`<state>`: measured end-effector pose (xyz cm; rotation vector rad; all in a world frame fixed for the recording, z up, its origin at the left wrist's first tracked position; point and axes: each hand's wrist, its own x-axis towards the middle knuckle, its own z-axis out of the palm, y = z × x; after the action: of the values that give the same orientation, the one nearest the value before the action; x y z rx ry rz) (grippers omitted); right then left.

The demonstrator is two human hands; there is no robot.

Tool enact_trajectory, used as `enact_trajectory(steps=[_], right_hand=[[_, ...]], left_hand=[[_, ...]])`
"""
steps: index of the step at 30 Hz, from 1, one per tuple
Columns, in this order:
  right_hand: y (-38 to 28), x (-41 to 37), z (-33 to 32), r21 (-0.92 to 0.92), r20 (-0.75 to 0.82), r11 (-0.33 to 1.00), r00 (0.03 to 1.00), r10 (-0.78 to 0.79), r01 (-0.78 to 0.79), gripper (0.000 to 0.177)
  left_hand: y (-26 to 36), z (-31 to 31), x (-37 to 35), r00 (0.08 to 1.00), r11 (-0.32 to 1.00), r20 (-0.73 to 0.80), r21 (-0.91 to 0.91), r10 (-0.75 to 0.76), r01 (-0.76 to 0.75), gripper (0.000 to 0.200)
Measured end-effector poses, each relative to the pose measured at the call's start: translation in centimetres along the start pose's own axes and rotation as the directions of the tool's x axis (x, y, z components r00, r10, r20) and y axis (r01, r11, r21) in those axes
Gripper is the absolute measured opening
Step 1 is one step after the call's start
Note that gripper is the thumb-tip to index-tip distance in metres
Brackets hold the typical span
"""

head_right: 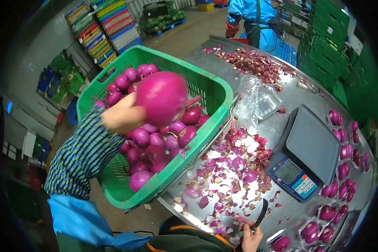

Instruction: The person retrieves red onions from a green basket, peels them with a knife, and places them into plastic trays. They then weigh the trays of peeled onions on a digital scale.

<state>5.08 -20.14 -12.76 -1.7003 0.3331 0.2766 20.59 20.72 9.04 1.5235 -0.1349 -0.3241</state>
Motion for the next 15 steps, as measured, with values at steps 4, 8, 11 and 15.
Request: enact_trajectory(steps=[4, 8, 11, 15], right_hand=[[-3.9, -0.1, 1.5, 0.073, 0.173, 0.997, 0.985, -0.013, 0.0, 0.023], [-6.7, -2.0, 1.8, 0.152, 0.277, 0.92, 0.878, -0.391, 0.362, 0.022], [-7.5, -2.9, 0.0, 0.12, 0.297, 0.702, 0.65, -0.7, 0.702, 0.033], [-9.3, -3.8, -3.3, -0.215, 0.55, 0.432, 0.474, -0.687, 0.876, 0.053]], left_hand=[[1.6, 8.1, -6.9, 0.99, 0.971, 0.057, -0.208, 0.128, -0.114, 0.098], [-4.8, 18.4, -11.6, 0.976, 0.662, 0.12, -0.719, -0.183, 0.213, 0.106], [-10.9, 22.6, -13.1, 0.937, 0.479, 0.241, -0.81, -0.252, 0.337, 0.107], [-13.0, 25.7, -14.5, 0.949, 0.514, 0.153, -0.81, -0.277, 0.281, 0.101]])
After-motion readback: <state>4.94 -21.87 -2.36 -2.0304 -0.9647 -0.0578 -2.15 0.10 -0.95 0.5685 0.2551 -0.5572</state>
